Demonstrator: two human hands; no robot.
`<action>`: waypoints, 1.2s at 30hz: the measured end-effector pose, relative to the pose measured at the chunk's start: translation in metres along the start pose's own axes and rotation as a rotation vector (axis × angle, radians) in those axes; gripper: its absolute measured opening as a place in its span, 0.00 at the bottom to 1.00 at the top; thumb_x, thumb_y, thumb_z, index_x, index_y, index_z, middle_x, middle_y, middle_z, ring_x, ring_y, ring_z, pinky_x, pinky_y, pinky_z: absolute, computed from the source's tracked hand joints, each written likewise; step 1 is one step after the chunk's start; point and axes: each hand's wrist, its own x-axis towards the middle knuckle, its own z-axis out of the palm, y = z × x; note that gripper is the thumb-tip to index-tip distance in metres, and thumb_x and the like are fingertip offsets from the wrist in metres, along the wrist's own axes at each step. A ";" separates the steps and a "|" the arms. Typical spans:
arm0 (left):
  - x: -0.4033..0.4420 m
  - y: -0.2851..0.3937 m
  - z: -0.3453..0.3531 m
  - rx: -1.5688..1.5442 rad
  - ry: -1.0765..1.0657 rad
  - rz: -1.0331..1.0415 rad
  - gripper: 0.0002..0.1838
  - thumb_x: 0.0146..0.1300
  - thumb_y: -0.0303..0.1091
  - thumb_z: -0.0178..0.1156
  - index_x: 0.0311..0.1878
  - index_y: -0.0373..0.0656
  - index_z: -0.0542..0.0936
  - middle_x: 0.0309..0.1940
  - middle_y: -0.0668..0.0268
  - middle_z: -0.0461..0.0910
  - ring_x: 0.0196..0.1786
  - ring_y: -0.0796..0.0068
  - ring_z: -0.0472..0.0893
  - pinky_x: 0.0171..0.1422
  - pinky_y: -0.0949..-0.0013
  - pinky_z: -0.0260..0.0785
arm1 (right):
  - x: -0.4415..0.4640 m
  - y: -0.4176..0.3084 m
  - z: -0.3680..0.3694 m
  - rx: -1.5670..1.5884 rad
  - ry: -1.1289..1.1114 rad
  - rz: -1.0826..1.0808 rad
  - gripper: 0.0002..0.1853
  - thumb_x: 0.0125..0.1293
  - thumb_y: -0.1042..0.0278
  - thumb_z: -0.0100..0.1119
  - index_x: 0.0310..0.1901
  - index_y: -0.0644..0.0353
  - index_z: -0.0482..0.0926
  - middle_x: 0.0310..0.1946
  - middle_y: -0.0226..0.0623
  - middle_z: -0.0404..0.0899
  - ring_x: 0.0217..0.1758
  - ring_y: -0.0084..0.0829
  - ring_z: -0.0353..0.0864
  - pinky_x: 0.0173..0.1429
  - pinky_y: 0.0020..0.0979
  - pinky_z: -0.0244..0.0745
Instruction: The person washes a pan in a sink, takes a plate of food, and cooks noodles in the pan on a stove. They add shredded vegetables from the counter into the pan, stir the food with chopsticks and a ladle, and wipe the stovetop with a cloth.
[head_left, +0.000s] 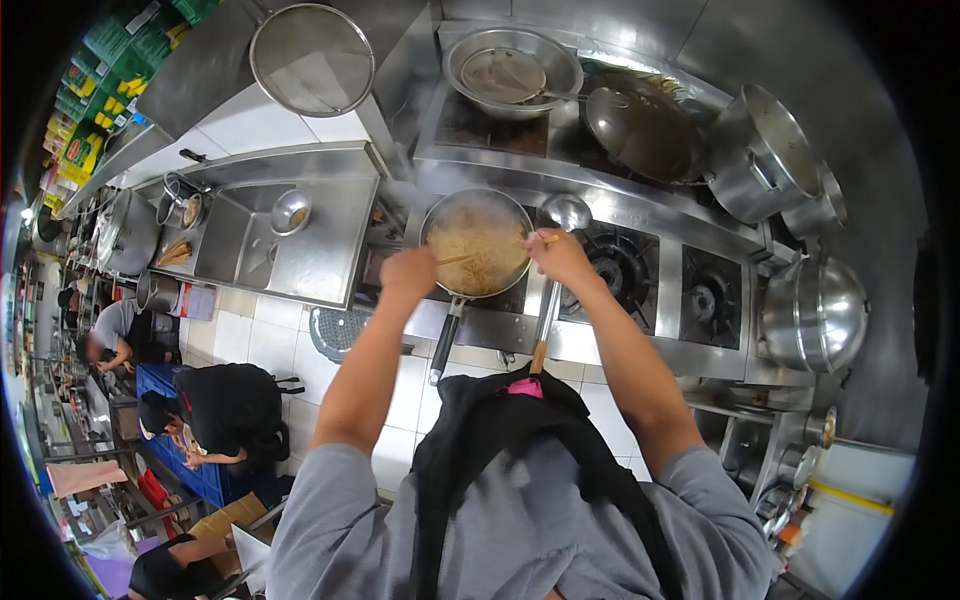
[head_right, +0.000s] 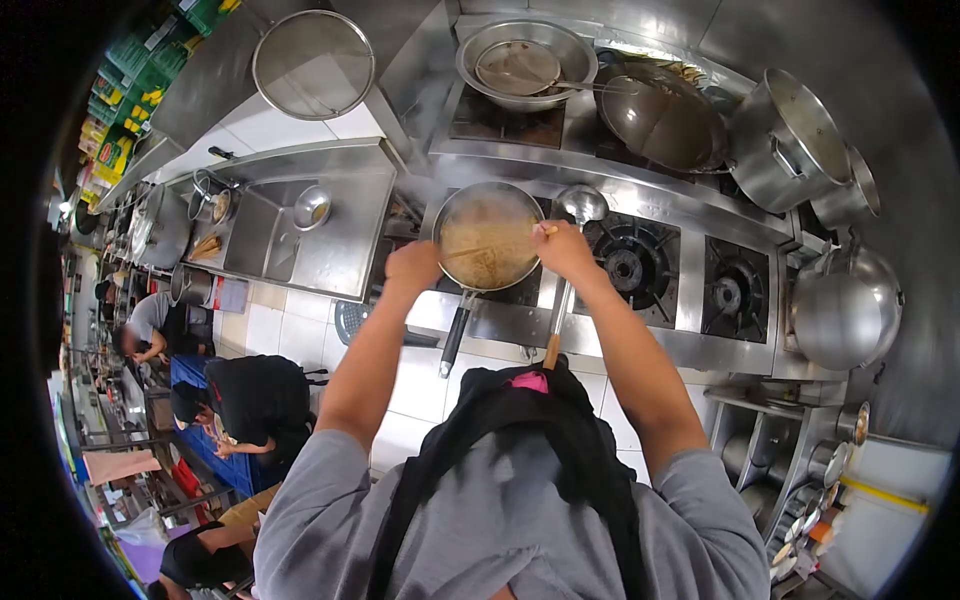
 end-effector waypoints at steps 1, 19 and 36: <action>0.006 0.017 0.014 0.014 0.030 0.048 0.15 0.64 0.42 0.55 0.41 0.43 0.86 0.42 0.52 0.86 0.46 0.53 0.86 0.50 0.53 0.79 | 0.004 0.001 0.010 -0.001 -0.002 -0.002 0.16 0.68 0.56 0.48 0.40 0.57 0.82 0.42 0.55 0.82 0.48 0.57 0.79 0.52 0.50 0.76; -0.012 -0.028 -0.003 0.072 0.002 -0.103 0.12 0.64 0.38 0.55 0.39 0.44 0.86 0.38 0.52 0.86 0.44 0.53 0.87 0.46 0.53 0.80 | 0.010 0.021 0.016 0.003 -0.025 -0.037 0.09 0.67 0.65 0.54 0.38 0.61 0.82 0.20 0.33 0.79 0.16 0.27 0.77 0.23 0.30 0.72; 0.014 0.005 0.041 0.191 0.079 0.123 0.12 0.66 0.38 0.54 0.40 0.47 0.87 0.41 0.59 0.87 0.40 0.57 0.88 0.44 0.55 0.80 | 0.008 -0.003 0.046 0.256 -0.154 0.044 0.12 0.68 0.62 0.50 0.39 0.59 0.82 0.27 0.33 0.81 0.19 0.26 0.79 0.22 0.28 0.72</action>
